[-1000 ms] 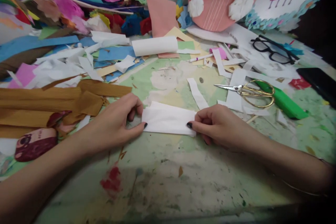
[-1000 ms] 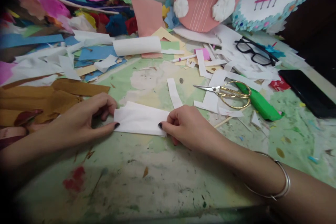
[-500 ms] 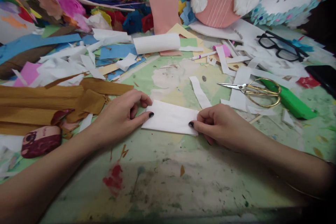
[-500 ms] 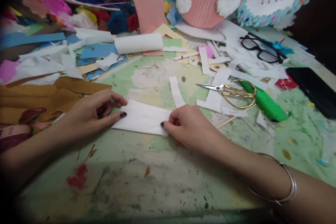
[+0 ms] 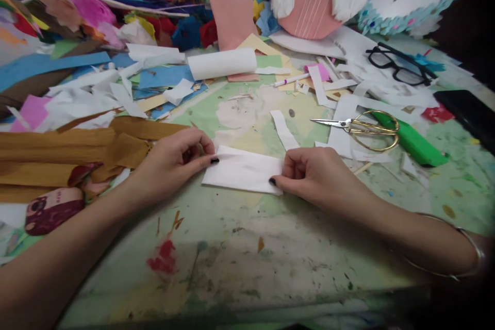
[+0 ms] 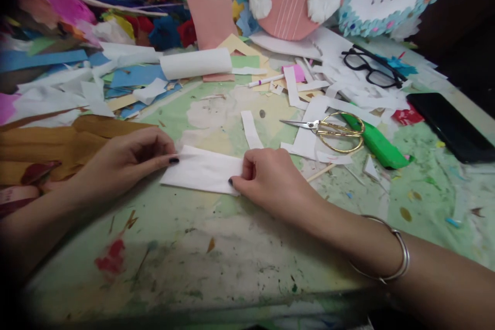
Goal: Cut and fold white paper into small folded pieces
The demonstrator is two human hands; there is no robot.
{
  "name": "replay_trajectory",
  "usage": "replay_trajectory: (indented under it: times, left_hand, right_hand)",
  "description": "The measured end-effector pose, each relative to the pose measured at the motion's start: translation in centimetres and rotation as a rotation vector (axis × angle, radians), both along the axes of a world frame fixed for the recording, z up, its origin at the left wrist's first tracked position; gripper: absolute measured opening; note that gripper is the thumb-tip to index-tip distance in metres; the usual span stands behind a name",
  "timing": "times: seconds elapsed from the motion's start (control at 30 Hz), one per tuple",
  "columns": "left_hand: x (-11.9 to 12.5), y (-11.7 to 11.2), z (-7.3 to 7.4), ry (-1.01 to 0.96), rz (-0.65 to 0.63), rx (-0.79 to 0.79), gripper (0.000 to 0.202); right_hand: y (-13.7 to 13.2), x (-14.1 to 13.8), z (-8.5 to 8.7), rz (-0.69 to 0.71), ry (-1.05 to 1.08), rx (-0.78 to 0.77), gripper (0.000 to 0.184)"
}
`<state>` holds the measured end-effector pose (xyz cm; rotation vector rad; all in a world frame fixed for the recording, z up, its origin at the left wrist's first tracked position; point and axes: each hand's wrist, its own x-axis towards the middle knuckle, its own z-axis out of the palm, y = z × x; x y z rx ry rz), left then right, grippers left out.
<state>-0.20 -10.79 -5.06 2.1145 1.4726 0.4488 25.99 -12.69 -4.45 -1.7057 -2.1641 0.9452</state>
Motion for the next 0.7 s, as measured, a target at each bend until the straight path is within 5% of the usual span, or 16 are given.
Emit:
replay_trajectory:
  times: [0.1,0.2,0.4,0.7]
  left_hand:
    - [0.1,-0.5,0.5,-0.121,0.014,0.044,0.015]
    - [0.3,-1.1,0.9,-0.214,0.010,0.109,0.009]
    - [1.2,-1.9,1.0,-0.369,0.054,0.176,0.003]
    - [0.9,-1.7,0.9,-0.375,0.063,0.366,0.005]
  right_hand:
    - [-0.2,0.6,-0.2,0.001,0.078,0.309,0.015]
    - [0.1,1.0,-0.1,0.124,0.183,0.530,0.030]
    - [0.6,1.0,0.1,0.383,0.279,0.332,0.005]
    - [0.7,0.9,-0.2,0.346,0.213,0.787,0.014]
